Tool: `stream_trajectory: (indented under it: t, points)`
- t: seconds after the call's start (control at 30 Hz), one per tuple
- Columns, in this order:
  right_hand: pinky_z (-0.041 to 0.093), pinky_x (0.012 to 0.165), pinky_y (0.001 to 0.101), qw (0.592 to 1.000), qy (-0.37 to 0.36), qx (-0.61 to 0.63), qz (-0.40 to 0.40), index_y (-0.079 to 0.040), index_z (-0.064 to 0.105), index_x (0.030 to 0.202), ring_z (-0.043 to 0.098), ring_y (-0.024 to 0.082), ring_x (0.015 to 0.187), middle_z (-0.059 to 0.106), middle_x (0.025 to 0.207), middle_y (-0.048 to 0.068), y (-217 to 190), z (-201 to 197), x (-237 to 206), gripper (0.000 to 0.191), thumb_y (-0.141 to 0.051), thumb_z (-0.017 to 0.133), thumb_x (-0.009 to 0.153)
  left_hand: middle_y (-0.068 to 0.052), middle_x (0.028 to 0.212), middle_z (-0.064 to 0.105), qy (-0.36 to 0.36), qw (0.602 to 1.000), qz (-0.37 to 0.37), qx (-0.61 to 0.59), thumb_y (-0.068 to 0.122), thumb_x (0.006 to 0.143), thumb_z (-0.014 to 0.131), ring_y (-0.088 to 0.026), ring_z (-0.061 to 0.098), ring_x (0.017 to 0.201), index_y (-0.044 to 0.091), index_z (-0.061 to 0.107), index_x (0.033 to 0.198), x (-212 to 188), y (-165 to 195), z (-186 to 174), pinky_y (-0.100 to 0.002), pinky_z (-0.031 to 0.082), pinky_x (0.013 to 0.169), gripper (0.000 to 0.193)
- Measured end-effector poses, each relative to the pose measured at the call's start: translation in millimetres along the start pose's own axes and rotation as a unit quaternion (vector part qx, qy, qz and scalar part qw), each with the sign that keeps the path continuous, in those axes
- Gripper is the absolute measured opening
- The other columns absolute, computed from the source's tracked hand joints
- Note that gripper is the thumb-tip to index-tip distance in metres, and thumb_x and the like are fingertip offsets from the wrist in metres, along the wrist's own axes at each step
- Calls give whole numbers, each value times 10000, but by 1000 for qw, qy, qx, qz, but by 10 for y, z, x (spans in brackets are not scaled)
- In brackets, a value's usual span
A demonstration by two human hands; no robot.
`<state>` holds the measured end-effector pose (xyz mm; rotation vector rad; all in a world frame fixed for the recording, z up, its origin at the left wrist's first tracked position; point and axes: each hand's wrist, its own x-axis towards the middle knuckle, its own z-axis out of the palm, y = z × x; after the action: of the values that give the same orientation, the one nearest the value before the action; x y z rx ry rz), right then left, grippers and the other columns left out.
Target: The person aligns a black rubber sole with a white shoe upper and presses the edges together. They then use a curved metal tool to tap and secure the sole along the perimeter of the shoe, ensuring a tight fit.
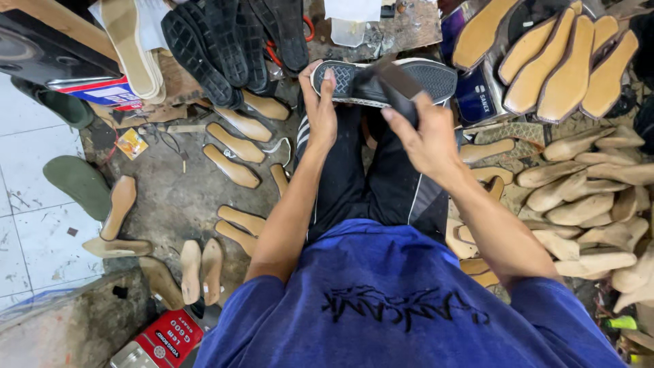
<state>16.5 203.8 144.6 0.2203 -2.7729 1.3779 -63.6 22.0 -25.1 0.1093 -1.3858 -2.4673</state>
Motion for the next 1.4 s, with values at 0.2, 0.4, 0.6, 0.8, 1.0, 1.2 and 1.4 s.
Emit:
stream_trajectory:
  t: [0.2, 0.4, 0.6, 0.8, 1.0, 1.2, 1.4]
  points:
    - [558, 567, 345, 798, 253, 408, -365, -43, 549, 1001, 588, 197, 628, 633, 876, 64, -148, 198, -105, 392, -410, 679, 965, -46, 1168, 553, 6, 1000, -1, 15, 241, 1080, 590, -105, 525, 1014, 52, 457, 1380, -14, 59, 8, -256, 482, 904, 378]
    - [544, 759, 377, 973, 59, 29, -223, 43, 630, 1226, 670, 240, 851, 691, 991, 160, 9, 306, -108, 211, -150, 626, 1140, -58, 1225, 581, -24, 993, 55, 105, 308, 1107, 577, -133, 546, 1084, 64, 513, 1403, -13, 225, 29, -282, 469, 973, 389]
    - [475, 575, 309, 989, 80, 51, -113, -19, 631, 934, 594, 146, 573, 651, 672, 69, -299, -185, -118, 277, -239, 616, 1101, -28, 1219, 564, -28, 998, -30, -56, 503, 1062, 393, -135, 605, 1099, 105, 488, 1353, -22, 230, 38, -331, 570, 851, 502]
    - [554, 644, 349, 849, 137, 371, -350, -91, 565, 1242, 586, 235, 659, 628, 957, 113, -224, 338, 32, 541, -579, 551, 1009, -63, 1219, 563, -18, 998, -2, -58, 462, 1115, 401, -162, 593, 1068, 73, 507, 1363, 25, 67, -47, -327, 536, 889, 474]
    - [529, 763, 372, 968, 97, 67, -221, -9, 556, 1254, 643, 280, 833, 647, 1001, 178, 62, 450, -36, 236, -217, 609, 1156, -82, 1245, 584, 13, 990, 95, 105, 414, 1162, 388, -149, 537, 1186, 38, 563, 1313, 56, -24, -62, -286, 397, 1087, 441]
    - [573, 623, 325, 810, 160, 456, -334, -72, 600, 1123, 624, 223, 702, 654, 901, 91, 231, 572, -105, 300, -337, 662, 996, -76, 1179, 557, 6, 999, 4, -39, 430, 1148, 406, -171, 539, 1088, 37, 535, 1335, 7, 21, -53, -331, 452, 981, 454]
    - [510, 715, 332, 986, 94, 50, -126, 36, 626, 1216, 619, 245, 784, 638, 953, 170, 343, 647, -85, 325, -275, 641, 1124, -75, 1228, 575, 19, 996, 57, 71, 483, 1173, 384, -148, 553, 1134, 22, 573, 1319, 82, 69, -52, -298, 450, 1040, 520]
